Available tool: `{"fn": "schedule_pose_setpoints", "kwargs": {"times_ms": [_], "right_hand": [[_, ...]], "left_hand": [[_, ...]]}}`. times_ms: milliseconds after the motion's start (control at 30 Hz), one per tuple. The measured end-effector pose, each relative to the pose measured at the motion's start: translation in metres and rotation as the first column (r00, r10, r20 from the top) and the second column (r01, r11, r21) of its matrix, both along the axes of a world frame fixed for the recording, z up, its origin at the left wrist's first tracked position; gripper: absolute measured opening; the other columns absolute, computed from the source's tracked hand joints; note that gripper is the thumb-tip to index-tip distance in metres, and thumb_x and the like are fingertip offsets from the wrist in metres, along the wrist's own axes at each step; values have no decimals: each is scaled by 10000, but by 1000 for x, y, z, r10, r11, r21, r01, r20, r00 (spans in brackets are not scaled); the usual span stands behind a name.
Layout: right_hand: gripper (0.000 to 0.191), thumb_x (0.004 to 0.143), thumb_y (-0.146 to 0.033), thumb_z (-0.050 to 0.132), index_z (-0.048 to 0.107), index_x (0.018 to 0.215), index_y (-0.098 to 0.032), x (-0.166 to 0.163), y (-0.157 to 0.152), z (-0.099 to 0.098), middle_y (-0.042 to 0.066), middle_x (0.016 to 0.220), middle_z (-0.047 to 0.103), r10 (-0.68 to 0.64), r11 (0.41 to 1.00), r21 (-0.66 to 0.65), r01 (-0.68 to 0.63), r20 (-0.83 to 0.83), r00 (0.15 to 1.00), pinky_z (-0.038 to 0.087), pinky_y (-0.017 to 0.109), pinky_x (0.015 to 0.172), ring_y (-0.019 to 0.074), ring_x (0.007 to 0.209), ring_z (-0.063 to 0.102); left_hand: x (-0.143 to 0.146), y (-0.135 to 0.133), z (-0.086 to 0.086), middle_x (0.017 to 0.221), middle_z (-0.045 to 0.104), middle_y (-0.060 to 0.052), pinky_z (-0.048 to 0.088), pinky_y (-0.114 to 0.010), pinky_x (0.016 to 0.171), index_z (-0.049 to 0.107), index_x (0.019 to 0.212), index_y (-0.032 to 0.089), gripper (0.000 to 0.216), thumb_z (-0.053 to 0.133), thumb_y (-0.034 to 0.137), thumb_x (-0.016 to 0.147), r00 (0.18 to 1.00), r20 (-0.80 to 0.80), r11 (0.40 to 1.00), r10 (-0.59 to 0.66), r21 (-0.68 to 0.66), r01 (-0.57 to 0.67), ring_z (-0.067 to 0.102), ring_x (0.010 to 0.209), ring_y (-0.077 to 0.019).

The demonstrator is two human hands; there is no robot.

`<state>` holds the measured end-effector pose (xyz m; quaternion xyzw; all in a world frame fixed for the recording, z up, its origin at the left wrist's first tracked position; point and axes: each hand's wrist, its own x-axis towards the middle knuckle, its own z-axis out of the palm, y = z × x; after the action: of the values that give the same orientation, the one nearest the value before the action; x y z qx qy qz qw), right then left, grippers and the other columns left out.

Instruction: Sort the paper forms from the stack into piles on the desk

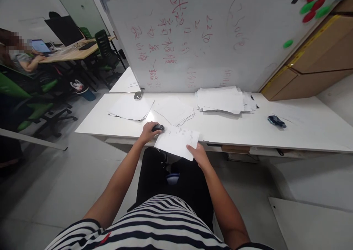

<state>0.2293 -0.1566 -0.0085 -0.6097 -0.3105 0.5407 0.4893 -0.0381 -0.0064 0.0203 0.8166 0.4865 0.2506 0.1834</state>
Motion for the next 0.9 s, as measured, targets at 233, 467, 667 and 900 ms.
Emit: {"fn": "schedule_pose_setpoints", "kwargs": {"times_ms": [233, 467, 667, 900], "right_hand": [[450, 665, -393, 746, 671, 1054, -179, -10, 5, 2, 101, 1107, 695, 16, 1000, 25, -15, -20, 1000, 507, 482, 917, 304, 1021, 656], [466, 663, -401, 749, 672, 1080, -207, -8, 16, 0, 78, 1104, 698, 69, 996, 46, -71, 41, 997, 488, 495, 943, 300, 1034, 649], [457, 698, -463, 722, 671, 1069, -202, -6, 15, -2, 82, 1130, 687, 75, 994, 76, -75, 8, 997, 495, 484, 932, 303, 1043, 644], [482, 736, -521, 679, 667, 1094, -199, -7, 18, -13, 75, 1148, 680, -5, 998, 66, 5, -12, 1000, 464, 475, 979, 306, 1100, 614]], "left_hand": [[-1, -3, 5, 1003, 677, -43, 388, -357, 896, 646, 1031, 244, 343, 664, 415, 734, 1000, 4, 1000, -23, -21, 23, 570, 940, -223], [-1, -1, 29, 1028, 675, -49, 407, -341, 861, 674, 1013, 242, 392, 633, 520, 741, 988, -92, 982, -123, -156, 108, 576, 969, -242], [29, 21, 45, 1047, 653, -59, 423, -315, 843, 630, 999, 216, 415, 387, 538, 901, 982, 166, 994, 94, -78, -82, 568, 982, -207], [64, 42, 16, 1071, 609, -160, 380, -455, 918, 630, 883, 166, 315, 466, 435, 881, 975, -104, 980, 198, 23, -197, 449, 1166, -330]]}}
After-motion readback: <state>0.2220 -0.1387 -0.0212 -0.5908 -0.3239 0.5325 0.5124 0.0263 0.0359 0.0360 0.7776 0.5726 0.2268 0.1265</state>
